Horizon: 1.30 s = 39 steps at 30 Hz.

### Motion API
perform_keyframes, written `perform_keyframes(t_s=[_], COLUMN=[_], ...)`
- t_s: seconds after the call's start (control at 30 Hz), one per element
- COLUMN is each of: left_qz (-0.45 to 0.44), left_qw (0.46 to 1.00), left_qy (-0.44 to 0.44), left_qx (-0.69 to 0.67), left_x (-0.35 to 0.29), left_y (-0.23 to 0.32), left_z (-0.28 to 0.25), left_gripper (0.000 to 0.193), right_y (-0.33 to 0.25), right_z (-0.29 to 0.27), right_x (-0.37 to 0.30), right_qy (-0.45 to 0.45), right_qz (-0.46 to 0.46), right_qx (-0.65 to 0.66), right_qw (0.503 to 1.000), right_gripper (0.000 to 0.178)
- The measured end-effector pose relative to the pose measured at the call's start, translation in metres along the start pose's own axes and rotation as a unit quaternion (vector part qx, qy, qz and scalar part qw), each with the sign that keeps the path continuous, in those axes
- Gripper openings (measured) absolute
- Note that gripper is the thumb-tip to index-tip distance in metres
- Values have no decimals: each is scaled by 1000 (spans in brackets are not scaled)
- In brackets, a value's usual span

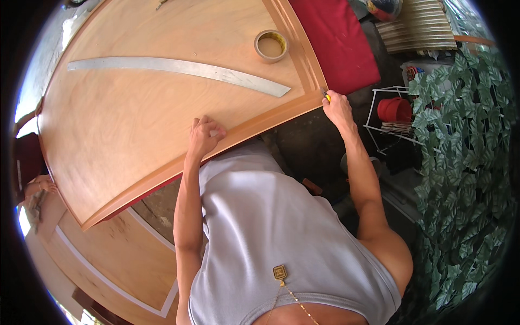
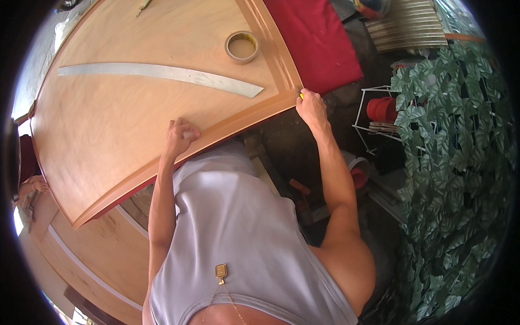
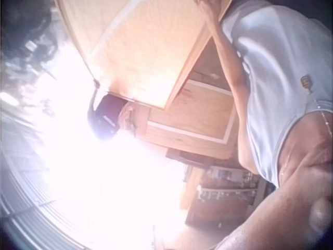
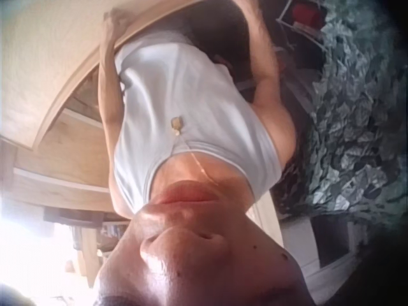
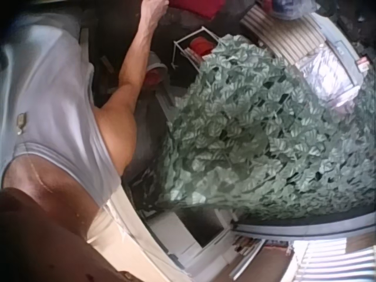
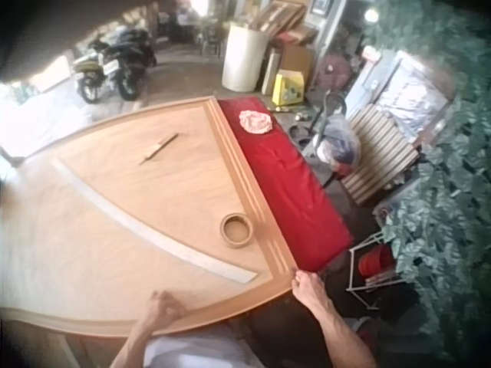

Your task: The person applies a thin wooden edge band to the perimeter of a large plywood panel. They use a utility knife to trim the band, press it into place, and smooth it with their hands. A second person briefly assists by holding the panel.

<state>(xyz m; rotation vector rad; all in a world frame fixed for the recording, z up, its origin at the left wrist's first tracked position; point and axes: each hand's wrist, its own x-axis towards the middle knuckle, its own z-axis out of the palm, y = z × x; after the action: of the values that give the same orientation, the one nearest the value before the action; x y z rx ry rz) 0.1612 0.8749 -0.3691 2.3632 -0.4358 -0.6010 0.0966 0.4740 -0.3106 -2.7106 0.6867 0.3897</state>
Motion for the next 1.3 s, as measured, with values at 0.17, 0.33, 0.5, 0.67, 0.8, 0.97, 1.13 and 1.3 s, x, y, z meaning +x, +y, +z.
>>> perform_keyframes(t_s=[0.17,0.33,0.5,0.67,0.8,0.97,1.13,1.3], left_qz=[1,1,9,131,-52,-87,-142,-177], left_qw=[1000,1000,1000,990,995,993,980,967], left_qy=[-13,-9,-8,57,-86,-9,21,83], left_qx=[6,-8,-18,8,2,84,141,162], left_x=[0,2,4,-2,-23,-60,-93,-141], left_y=[2,2,4,-10,21,4,-65,-133], left_z=[-3,-2,0,7,-5,-15,-36,-79], left_gripper=[12,11,11,9,37,40,20,16], right_y=[7,9,15,26,-1,-124,-192,-210], right_z=[7,5,7,15,18,64,101,124], right_x=[-5,-8,-21,-22,-32,-71,-124,-138], right_qy=[30,-4,24,65,24,-186,-303,-398], right_qz=[-23,-2,18,-14,149,96,1,19], right_qx=[-5,-10,6,127,555,721,721,703], right_qw=[999,1000,1000,990,818,661,624,590], right_gripper=[20,22,26,36,41,55,57,62])
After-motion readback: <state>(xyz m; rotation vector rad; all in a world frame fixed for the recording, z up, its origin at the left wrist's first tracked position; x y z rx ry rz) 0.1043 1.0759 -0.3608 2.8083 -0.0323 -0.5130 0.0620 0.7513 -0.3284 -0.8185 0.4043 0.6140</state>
